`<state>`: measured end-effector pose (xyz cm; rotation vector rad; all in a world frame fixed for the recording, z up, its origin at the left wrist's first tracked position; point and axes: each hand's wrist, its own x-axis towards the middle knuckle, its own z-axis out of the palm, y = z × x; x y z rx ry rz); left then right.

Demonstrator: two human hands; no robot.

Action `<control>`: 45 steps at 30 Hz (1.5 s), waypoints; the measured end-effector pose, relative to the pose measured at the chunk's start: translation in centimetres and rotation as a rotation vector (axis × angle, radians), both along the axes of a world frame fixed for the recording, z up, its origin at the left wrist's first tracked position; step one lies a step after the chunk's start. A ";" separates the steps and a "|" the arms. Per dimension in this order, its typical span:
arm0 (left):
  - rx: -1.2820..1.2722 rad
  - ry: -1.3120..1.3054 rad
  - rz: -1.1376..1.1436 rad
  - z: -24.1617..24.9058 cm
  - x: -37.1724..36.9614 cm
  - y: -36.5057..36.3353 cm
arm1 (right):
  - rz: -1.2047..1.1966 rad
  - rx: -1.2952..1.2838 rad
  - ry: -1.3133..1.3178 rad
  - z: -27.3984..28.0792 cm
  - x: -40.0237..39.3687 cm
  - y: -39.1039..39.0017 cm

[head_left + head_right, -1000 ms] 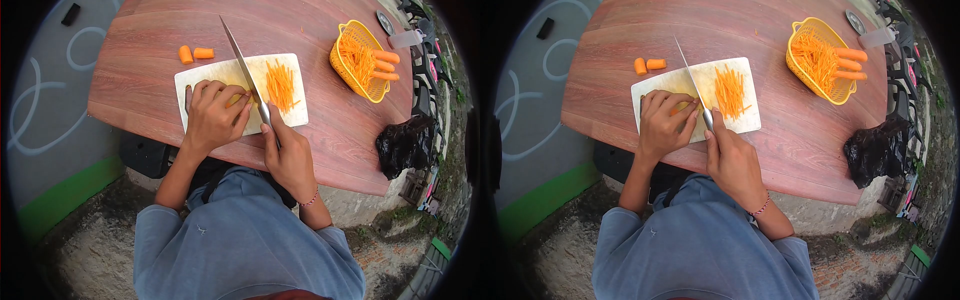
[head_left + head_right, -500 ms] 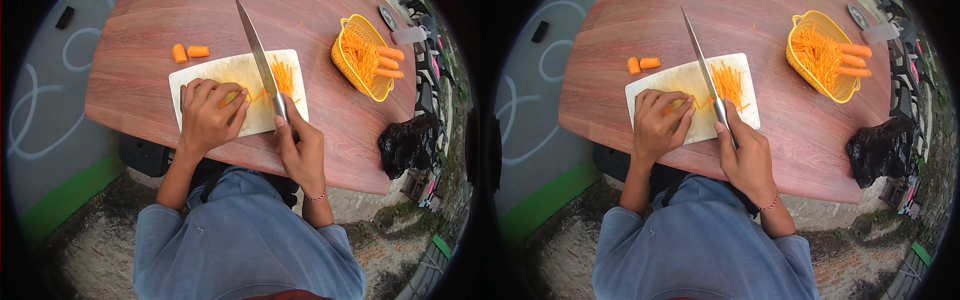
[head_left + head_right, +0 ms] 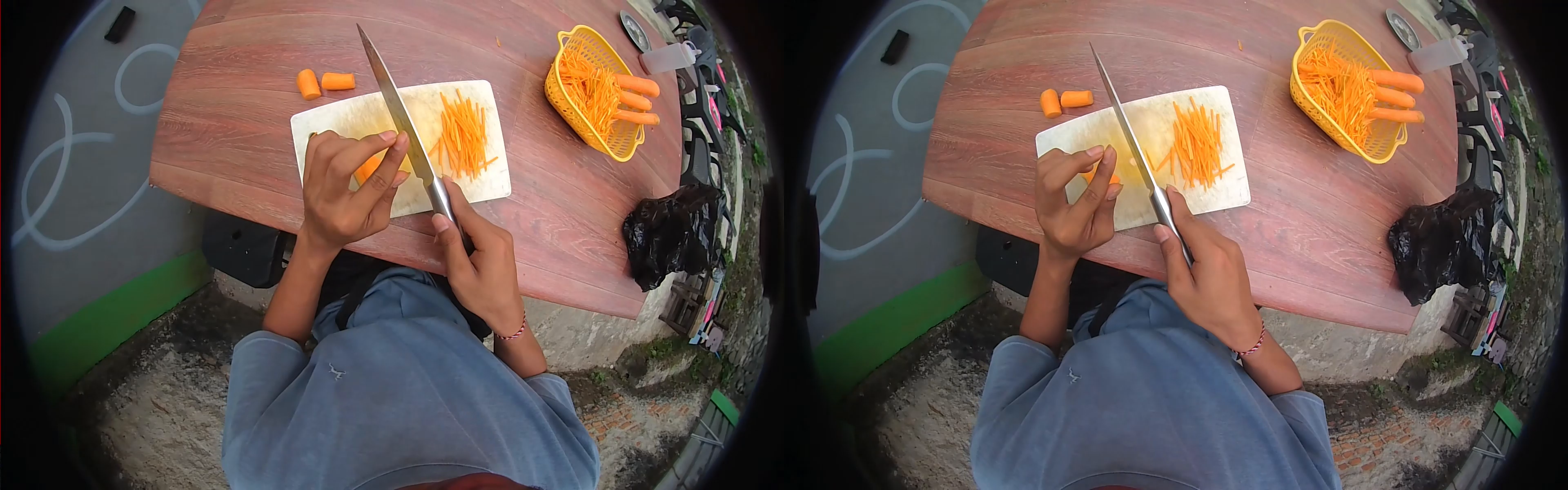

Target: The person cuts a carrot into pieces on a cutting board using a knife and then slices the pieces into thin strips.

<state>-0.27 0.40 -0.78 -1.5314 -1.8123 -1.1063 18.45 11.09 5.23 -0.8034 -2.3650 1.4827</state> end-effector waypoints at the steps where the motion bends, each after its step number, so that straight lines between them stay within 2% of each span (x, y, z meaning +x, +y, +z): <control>1: 0.012 0.000 -0.006 0.0 0.0 0.0 | 0.000 0.002 0.002 -0.1 0.1 -0.1; 8: 0.010 0.001 -0.032 0.2 -0.1 -0.1 | -0.058 0.023 -0.111 -0.4 0.4 1.8; 11: 0.057 -0.099 -0.036 0.3 -0.6 -0.5 | -0.092 0.032 -0.105 -0.4 0.6 2.2; 14: -0.144 -0.496 0.066 2.6 -1.0 -1.8 | -0.095 -0.003 -0.145 -0.1 0.8 2.1; 15: -0.149 -0.496 0.065 2.8 -1.2 -2.3 | -0.079 -0.037 -0.149 -0.1 1.0 2.0; 17: -0.348 -0.405 0.107 3.0 -1.6 -3.0 | -0.062 -0.073 -0.146 -0.5 1.1 1.8; 20: -0.451 -0.363 0.092 2.5 -1.1 -3.2 | -0.030 -0.016 -0.035 -1.1 1.2 1.4; 30: -0.310 -0.301 0.040 1.4 -0.8 -3.3 | -0.017 0.008 -0.046 -0.7 1.4 1.5; 36: -0.265 -0.497 -0.078 4.4 -0.5 -1.5 | -0.018 -0.039 -0.081 -0.6 1.4 1.8; 38: -0.329 -0.519 -0.178 4.7 -1.0 0.3 | -0.010 -0.053 -0.094 -0.4 1.3 1.9; 42: -0.433 -0.355 -0.045 2.3 -1.6 2.6 | -0.020 -0.017 -0.062 -0.9 1.3 1.5; 45: -0.323 -0.286 0.050 1.8 -1.3 2.3 | -0.040 -0.034 -0.066 -0.8 1.3 1.5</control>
